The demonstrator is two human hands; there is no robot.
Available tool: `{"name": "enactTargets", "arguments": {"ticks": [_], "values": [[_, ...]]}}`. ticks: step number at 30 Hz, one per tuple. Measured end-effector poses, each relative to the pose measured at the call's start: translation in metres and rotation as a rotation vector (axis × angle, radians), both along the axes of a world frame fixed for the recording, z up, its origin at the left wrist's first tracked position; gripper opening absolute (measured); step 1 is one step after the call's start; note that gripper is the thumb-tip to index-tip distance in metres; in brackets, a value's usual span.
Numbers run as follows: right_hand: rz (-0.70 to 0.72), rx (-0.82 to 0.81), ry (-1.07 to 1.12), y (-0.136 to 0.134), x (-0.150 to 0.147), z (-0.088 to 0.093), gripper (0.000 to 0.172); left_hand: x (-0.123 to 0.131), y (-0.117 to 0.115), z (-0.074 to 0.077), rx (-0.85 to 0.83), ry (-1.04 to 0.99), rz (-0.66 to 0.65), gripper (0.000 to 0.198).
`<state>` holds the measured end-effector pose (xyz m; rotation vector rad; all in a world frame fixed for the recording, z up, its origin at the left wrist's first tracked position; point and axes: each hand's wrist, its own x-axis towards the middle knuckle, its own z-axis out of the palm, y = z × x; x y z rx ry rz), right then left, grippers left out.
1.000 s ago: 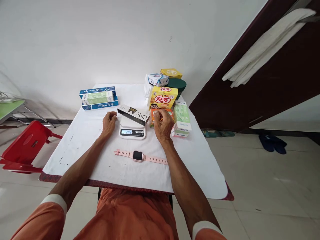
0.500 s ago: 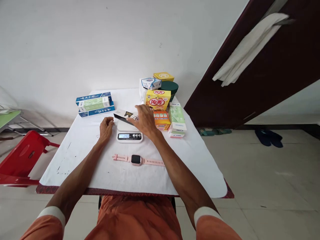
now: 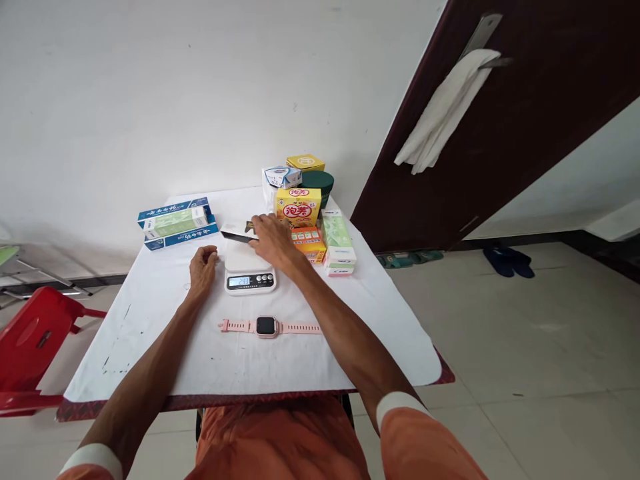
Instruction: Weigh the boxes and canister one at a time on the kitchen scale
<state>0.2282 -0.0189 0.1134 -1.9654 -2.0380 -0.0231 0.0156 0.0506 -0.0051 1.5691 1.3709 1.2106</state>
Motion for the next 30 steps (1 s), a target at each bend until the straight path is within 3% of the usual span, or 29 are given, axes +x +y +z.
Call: {"name": "enactTargets", "arguments": {"ticks": [4,8,13,23,26,30], "values": [[-0.092,0.061,-0.017,-0.018,0.046,0.003,0.035,0.001,-0.002,0.001,0.006,0.006,0.003,0.020],[-0.162,0.057,-0.039,-0.028,0.088,-0.009,0.038,0.003,-0.004,0.003,0.005,0.000,0.008,0.018],[-0.238,0.104,-0.041,-0.024,0.106,-0.023,0.040,0.002,-0.008,0.006,-0.003,-0.007,0.000,0.020],[-0.280,0.114,-0.124,-0.024,0.100,-0.022,0.035,0.005,-0.010,0.004,0.015,-0.005,0.004,0.016],[-0.228,0.200,-0.133,-0.025,0.077,-0.018,0.033,0.006,-0.009,0.002,0.018,-0.004,0.010,0.015],[0.045,0.243,-0.060,0.000,0.013,-0.006,0.031,0.006,-0.008,-0.003,0.017,0.004,0.025,0.016]]}}
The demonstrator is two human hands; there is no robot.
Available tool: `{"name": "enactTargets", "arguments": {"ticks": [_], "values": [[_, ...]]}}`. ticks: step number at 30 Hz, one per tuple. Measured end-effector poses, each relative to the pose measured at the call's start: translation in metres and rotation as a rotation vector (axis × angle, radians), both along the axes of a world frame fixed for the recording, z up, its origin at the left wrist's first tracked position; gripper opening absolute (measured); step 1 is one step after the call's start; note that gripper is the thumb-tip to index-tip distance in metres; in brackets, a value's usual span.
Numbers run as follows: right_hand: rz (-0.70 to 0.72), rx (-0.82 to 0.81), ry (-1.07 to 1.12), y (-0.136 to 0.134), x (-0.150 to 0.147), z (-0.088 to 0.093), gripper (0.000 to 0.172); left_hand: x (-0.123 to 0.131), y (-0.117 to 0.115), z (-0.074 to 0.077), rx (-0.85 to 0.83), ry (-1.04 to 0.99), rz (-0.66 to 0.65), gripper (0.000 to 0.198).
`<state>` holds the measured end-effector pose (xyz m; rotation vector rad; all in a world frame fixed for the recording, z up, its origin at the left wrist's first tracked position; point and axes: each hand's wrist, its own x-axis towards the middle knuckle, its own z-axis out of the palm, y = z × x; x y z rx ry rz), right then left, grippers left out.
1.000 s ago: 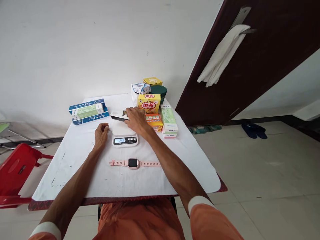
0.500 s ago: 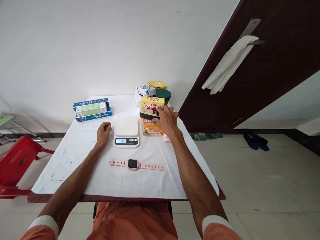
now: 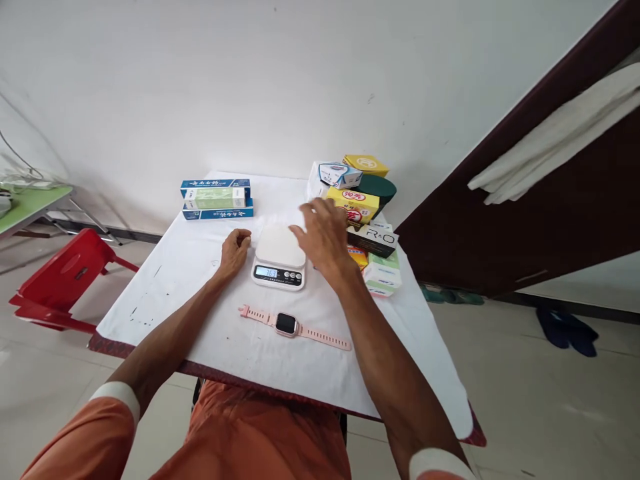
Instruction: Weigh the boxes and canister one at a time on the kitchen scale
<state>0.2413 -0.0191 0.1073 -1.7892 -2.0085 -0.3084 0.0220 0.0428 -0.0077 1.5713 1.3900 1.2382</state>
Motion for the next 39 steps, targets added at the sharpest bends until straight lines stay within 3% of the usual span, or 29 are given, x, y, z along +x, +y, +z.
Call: {"name": "enactTargets", "arguments": {"ticks": [4,7,11,15,19,22,24,27,30,34,39], "values": [[0.218,-0.184,0.112,0.055,-0.069,-0.001,0.036,0.000,0.001,-0.002,0.018,-0.007,0.002,0.018],[0.194,-0.364,0.266,0.099,-0.102,-0.007,0.058,0.001,0.001,-0.002,0.009,-0.019,0.009,0.019],[0.172,-0.330,0.364,0.154,-0.126,-0.008,0.080,0.003,0.000,-0.003,0.004,-0.011,0.023,0.019],[0.174,-0.347,0.323,0.202,-0.143,0.002,0.071,0.006,-0.002,-0.002,-0.011,0.020,0.023,0.020],[0.098,-0.448,0.259,0.233,-0.154,0.008,0.056,0.009,-0.003,0.000,-0.026,0.040,0.031,0.021],[0.072,-0.523,0.229,0.240,-0.159,0.006,0.056,0.010,-0.003,0.000,-0.036,0.038,0.034,0.021],[0.065,-0.443,0.230,0.236,-0.162,0.000,0.052,0.011,-0.003,0.000,-0.042,0.032,0.039,0.021],[0.176,-0.255,0.201,0.220,-0.161,-0.015,0.045,0.013,-0.003,-0.002,-0.049,0.026,0.030,0.021],[0.190,-0.191,0.213,0.202,-0.151,-0.030,0.055,0.013,0.000,-0.004,-0.043,0.004,0.029,0.023],[-0.054,-0.370,0.400,0.190,-0.133,-0.044,0.078,0.012,0.005,-0.008,-0.016,-0.079,0.097,0.026],[-0.073,-0.492,0.531,0.185,-0.129,-0.049,0.086,0.009,0.009,-0.010,0.000,-0.119,0.089,0.024]]}}
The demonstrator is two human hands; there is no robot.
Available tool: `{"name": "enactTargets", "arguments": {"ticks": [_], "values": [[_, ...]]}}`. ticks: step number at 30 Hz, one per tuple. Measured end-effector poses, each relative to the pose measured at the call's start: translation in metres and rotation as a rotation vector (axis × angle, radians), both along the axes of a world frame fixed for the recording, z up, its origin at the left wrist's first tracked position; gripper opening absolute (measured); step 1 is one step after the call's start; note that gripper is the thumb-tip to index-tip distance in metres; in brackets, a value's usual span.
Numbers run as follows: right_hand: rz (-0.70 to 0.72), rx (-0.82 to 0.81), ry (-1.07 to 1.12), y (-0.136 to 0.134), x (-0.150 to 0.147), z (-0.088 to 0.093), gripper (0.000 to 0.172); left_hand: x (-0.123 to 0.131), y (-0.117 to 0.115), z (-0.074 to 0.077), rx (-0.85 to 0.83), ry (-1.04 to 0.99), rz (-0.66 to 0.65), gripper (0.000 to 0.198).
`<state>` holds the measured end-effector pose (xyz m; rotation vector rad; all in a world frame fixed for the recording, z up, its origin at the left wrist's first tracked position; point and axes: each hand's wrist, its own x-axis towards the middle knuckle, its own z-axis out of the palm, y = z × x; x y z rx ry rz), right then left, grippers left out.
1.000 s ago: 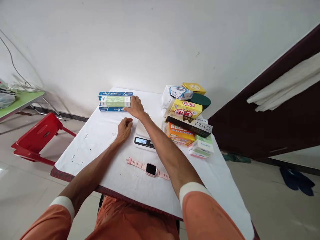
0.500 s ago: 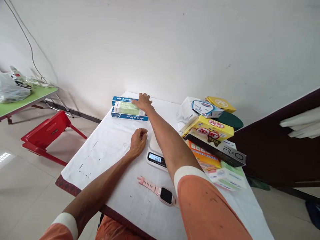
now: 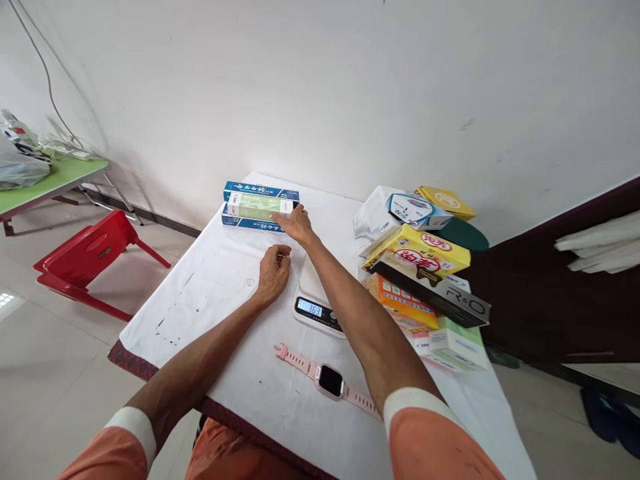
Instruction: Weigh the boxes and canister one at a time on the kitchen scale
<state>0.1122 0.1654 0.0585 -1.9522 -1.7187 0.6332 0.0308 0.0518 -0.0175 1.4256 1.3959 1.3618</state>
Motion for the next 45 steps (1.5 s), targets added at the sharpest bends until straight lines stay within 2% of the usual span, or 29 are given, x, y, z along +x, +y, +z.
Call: {"name": "enactTargets", "arguments": {"ticks": [4,11,15,19,25,33,37,41,45], "values": [[-0.025,-0.027,0.031,-0.012,-0.005,0.005,0.083,-0.002,-0.001,0.001,0.005,0.006,-0.013,0.023],[0.074,-0.161,-0.179,-0.031,-0.011,0.010,0.076,-0.001,0.000,0.002,-0.018,0.067,0.002,0.018],[0.138,-0.030,-0.136,-0.021,-0.014,0.005,0.083,0.000,0.000,0.002,-0.015,0.063,-0.015,0.019],[0.191,-0.020,-0.020,-0.011,-0.018,-0.003,0.078,0.000,0.001,0.001,-0.009,0.069,-0.024,0.018],[0.286,0.043,-0.106,-0.019,-0.013,-0.009,0.068,0.001,0.002,-0.002,-0.013,0.129,-0.019,0.016],[0.418,-0.018,-0.197,-0.036,0.001,0.003,0.070,0.001,-0.009,0.005,0.029,0.118,-0.118,0.024],[0.487,-0.024,-0.197,-0.047,0.008,0.008,0.064,0.001,-0.017,0.006,0.039,0.122,-0.143,0.025],[0.527,-0.077,-0.189,-0.052,0.011,0.016,0.060,0.001,-0.022,0.007,0.048,0.164,-0.096,0.026],[0.518,-0.116,-0.129,-0.054,0.004,0.021,0.073,-0.004,-0.019,0.008,0.021,0.136,-0.046,0.026]]}}
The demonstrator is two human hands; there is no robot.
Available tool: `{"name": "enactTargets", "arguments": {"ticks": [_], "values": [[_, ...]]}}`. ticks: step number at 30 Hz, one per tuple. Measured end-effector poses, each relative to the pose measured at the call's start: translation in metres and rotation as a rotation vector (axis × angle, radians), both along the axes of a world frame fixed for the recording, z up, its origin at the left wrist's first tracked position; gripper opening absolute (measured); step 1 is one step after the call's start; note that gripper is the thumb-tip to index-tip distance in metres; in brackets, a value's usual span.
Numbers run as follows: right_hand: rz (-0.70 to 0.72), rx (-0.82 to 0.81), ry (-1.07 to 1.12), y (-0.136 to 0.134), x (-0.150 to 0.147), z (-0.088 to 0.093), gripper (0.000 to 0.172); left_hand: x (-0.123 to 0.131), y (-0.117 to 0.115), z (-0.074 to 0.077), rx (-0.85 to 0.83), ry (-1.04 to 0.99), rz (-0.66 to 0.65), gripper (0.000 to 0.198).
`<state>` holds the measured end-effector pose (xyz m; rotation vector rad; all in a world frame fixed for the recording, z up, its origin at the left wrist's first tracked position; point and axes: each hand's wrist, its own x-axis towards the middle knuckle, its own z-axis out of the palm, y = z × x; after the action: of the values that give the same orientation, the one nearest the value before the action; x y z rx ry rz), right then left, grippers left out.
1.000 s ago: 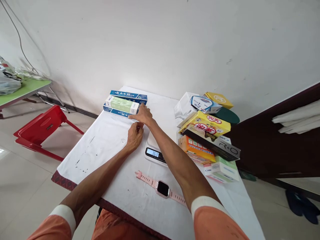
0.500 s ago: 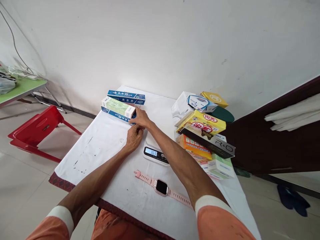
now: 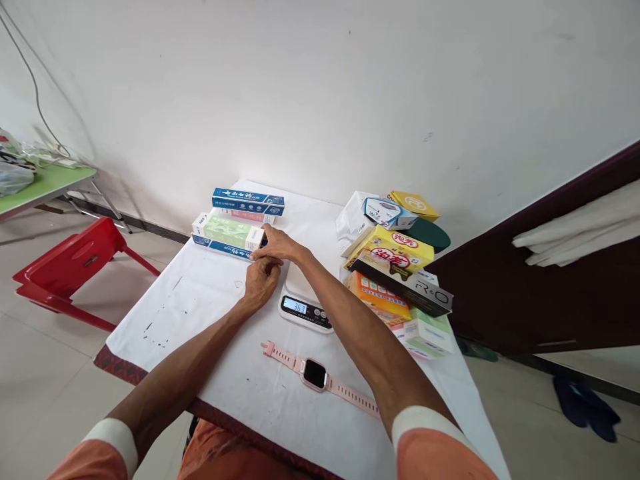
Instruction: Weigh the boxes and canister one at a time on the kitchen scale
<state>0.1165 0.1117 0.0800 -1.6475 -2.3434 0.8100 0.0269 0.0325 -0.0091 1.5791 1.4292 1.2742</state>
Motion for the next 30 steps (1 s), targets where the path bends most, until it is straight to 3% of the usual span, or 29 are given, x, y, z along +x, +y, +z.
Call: {"name": "enactTargets", "arguments": {"ticks": [4,9,16,23,27,30], "values": [[0.020,0.146,0.063,-0.002,-0.017,-0.001,0.088,-0.006,0.005,0.004,-0.065,-0.021,0.042,0.020],[0.000,0.207,0.043,-0.002,-0.028,-0.003,0.071,-0.007,0.005,0.006,-0.072,-0.029,0.018,0.020],[-0.123,0.222,0.162,0.006,-0.012,-0.003,0.061,-0.008,0.007,0.002,0.048,-0.042,0.035,0.024],[-0.178,0.034,0.050,0.041,0.007,0.001,0.058,-0.010,0.011,-0.001,0.038,-0.045,0.039,0.023],[-0.152,0.150,-0.089,0.040,-0.004,0.007,0.052,-0.009,0.010,0.002,0.014,-0.059,0.034,0.022],[0.030,0.259,-0.143,0.025,-0.024,0.008,0.039,-0.008,0.011,0.003,0.000,-0.040,0.034,0.021]]}}
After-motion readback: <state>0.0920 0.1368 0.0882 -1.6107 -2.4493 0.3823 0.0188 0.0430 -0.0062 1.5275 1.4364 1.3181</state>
